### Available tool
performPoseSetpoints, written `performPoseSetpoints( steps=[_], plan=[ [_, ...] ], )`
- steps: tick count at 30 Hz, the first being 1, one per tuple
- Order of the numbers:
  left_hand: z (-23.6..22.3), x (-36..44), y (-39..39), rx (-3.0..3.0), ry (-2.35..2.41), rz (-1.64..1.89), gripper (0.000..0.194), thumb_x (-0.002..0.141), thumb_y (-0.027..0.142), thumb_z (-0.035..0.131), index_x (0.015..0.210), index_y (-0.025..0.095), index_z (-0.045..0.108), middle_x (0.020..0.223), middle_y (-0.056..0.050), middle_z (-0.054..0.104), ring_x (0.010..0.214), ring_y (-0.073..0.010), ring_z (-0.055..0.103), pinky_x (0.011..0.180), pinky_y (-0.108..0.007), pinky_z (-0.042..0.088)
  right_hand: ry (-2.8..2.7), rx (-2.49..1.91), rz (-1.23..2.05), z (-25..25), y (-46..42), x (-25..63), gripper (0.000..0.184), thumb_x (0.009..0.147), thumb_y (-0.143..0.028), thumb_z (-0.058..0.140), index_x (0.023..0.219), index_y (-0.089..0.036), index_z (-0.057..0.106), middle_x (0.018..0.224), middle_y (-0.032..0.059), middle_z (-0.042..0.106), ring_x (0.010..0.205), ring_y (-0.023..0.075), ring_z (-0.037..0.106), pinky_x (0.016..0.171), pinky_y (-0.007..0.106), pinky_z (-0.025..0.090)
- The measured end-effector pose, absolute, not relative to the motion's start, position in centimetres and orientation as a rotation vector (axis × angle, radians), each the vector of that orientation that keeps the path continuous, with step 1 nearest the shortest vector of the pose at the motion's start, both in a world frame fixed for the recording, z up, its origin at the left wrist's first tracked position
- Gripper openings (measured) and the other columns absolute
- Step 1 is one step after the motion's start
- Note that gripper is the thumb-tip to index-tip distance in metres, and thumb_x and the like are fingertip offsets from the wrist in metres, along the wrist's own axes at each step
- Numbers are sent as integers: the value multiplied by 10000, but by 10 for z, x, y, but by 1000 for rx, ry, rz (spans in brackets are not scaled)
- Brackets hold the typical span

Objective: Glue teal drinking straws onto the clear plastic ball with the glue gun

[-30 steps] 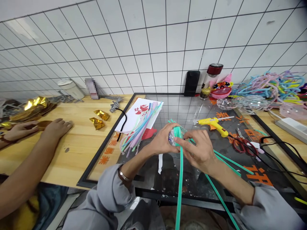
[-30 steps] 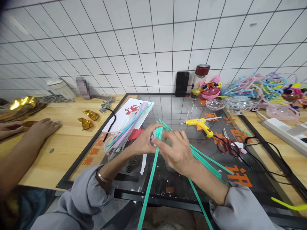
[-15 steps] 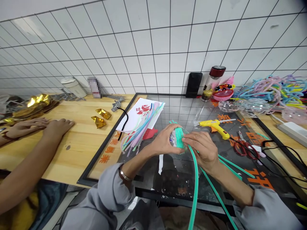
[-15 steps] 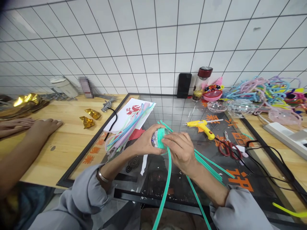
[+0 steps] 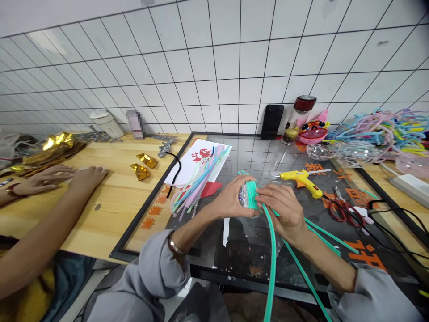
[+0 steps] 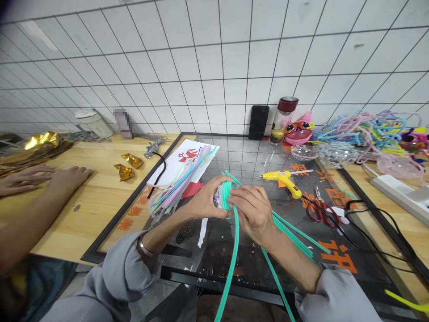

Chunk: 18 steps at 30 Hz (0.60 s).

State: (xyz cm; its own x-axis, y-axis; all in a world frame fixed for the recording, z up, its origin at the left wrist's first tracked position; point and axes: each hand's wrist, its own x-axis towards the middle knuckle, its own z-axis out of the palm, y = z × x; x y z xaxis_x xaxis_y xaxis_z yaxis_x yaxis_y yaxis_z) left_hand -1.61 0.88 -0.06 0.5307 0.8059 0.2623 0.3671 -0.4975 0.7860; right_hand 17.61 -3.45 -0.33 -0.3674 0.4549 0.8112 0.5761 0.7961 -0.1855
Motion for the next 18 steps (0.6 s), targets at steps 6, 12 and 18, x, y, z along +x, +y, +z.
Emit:
performPoseSetpoints(
  steps=[6,12,18],
  plan=[
    [-2,-15,11,2140,892,866,778,548,294,847,1244,182,518,1296,-121,554,1237,-307,532,1096,-453,420,-2033,-759,-147,-4,-33,177,209,863,-100,611,1037,-204,660,1052,91,734,1016,230,660,868,405,491],
    [-3,-16,12,2188,875,885,745,561,318,841,1228,210,526,1300,-111,541,1284,-307,494,1116,-465,406,-2020,-774,-128,-3,-32,177,181,876,-137,603,1022,-214,679,1046,83,739,1011,231,663,861,398,491],
    [-3,-16,12,2196,892,865,769,550,311,847,1237,219,515,1312,-111,532,1294,-310,489,1122,-478,402,-2043,-788,-131,-3,-32,177,219,879,-144,592,1070,-227,662,1075,76,738,1029,236,657,866,415,491]
  ],
)
